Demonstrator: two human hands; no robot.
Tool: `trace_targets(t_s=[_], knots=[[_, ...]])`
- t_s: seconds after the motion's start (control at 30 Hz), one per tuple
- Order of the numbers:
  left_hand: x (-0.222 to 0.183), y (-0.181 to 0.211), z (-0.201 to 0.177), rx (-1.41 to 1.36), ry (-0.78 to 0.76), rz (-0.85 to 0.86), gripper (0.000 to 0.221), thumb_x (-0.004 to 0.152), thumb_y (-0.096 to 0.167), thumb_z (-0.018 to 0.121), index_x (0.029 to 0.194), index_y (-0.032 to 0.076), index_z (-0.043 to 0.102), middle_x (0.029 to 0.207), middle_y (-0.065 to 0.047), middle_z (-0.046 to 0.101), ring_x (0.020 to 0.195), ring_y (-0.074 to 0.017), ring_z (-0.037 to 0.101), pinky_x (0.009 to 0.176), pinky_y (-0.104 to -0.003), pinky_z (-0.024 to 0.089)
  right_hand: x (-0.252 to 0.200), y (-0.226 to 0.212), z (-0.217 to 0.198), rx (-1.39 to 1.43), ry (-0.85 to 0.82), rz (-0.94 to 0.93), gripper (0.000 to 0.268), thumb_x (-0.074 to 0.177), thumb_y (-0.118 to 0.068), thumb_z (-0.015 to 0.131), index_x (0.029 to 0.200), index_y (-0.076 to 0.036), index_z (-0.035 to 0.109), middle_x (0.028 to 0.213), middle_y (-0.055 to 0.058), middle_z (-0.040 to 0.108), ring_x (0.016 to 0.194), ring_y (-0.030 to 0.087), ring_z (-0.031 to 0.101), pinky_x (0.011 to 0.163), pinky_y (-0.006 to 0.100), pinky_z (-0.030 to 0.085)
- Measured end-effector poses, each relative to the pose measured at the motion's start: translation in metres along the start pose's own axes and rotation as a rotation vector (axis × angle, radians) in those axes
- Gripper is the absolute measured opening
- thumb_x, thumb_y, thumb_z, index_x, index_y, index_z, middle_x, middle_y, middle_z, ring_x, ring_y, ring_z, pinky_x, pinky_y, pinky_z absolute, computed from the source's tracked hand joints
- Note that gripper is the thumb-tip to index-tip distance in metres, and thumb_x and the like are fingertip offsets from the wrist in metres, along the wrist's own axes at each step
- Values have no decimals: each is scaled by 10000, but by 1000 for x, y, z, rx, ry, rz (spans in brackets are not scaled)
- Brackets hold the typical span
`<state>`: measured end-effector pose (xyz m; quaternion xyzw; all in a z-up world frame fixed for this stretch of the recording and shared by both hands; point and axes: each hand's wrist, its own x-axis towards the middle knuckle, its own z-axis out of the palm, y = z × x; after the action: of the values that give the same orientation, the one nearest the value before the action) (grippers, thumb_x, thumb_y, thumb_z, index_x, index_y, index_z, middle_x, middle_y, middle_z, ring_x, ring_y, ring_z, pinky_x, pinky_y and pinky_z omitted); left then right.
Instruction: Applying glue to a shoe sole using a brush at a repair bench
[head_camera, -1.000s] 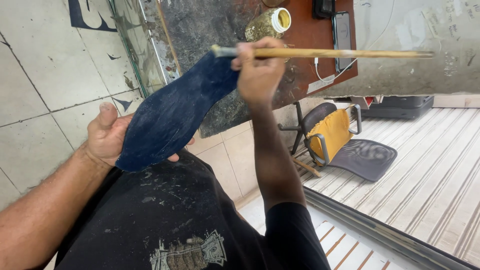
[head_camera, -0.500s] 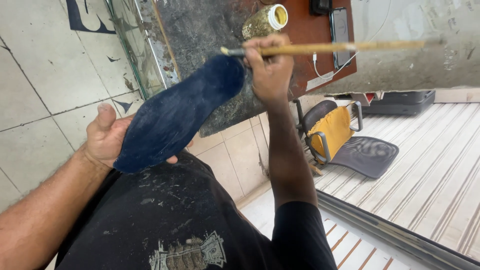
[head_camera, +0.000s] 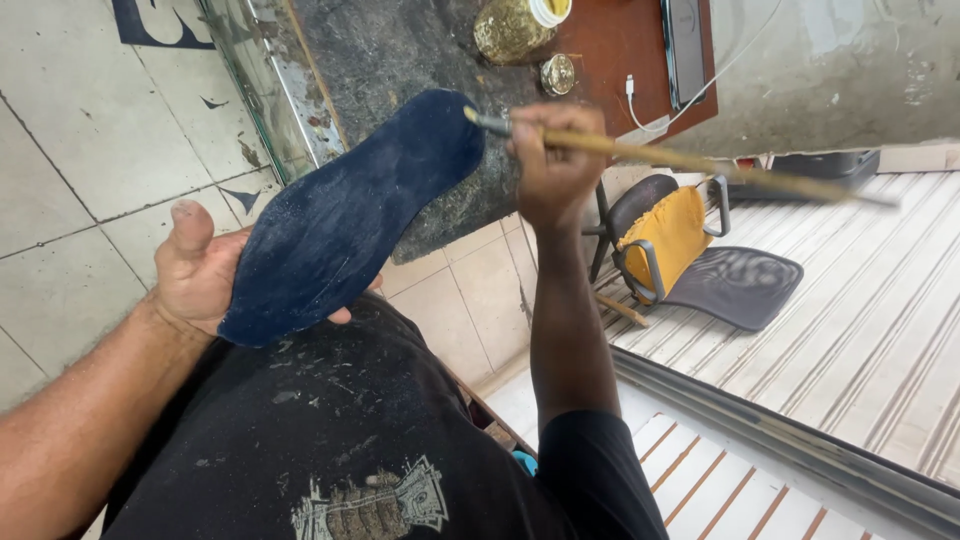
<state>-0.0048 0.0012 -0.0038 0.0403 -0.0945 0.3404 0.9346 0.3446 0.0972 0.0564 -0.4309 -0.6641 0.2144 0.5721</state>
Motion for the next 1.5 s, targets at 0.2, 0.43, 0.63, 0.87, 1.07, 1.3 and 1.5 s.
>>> trace_targets(t_s=[0.2, 0.43, 0.63, 0.87, 1.07, 1.3, 1.5], knots=[[0, -4, 3, -6, 44, 33, 1004, 939, 672, 531, 1545, -104, 334, 1467, -389, 481, 1298, -606, 509, 989, -852, 400, -53, -25, 7, -61, -10, -53, 258, 895, 40, 716, 899, -76, 486, 806, 163, 688, 517, 160, 621, 430, 211, 509], [10, 3, 19, 40, 4, -6, 1002, 946, 660, 564, 1566, -81, 297, 1505, -378, 432, 1344, -603, 459, 1017, -800, 421, -2, -34, 25, -99, 157, 43, 249, 963, 174, 599, 1010, -38, 475, 875, 167, 619, 692, 252, 737, 476, 223, 636], [-2, -1, -10, 11, 91, 5, 1040, 904, 696, 555, 1508, -133, 382, 1378, -463, 522, 1156, -724, 542, 951, -868, 391, 16, -17, 55, 128, 289, 273, 197, 971, 77, 640, 986, -60, 501, 799, 122, 602, 575, 174, 645, 458, 237, 607], [6, -4, -1, 14, 41, 16, 1012, 919, 676, 569, 1570, -57, 317, 1490, -366, 462, 1289, -594, 519, 988, -851, 400, 18, -53, 50, 244, -286, 193, 289, 980, 165, 566, 926, -91, 442, 760, 84, 586, 555, 154, 576, 471, 218, 549], [3, -11, -10, -76, 47, 30, 1012, 923, 689, 491, 1593, -38, 271, 1519, -381, 412, 1296, -635, 478, 984, -865, 377, -2, -54, 50, -125, -24, -36, 174, 950, 65, 567, 922, -99, 517, 768, 43, 580, 587, 127, 556, 489, 224, 513], [20, -10, 45, 27, -76, 64, 911, 1002, 650, 516, 1577, -22, 300, 1490, -326, 482, 1334, -493, 519, 1030, -770, 395, 19, -89, 3, 66, -202, -89, 219, 880, 68, 729, 872, -74, 562, 850, 155, 688, 695, 201, 621, 642, 301, 513], [15, 8, 34, -70, -215, -33, 1036, 947, 647, 529, 1644, 29, 74, 1658, -284, 232, 1500, -483, 319, 1165, -799, 253, 110, -74, -32, -8, -94, -7, 90, 962, 45, 464, 955, 7, 546, 960, 163, 562, 631, 226, 613, 490, 282, 587]])
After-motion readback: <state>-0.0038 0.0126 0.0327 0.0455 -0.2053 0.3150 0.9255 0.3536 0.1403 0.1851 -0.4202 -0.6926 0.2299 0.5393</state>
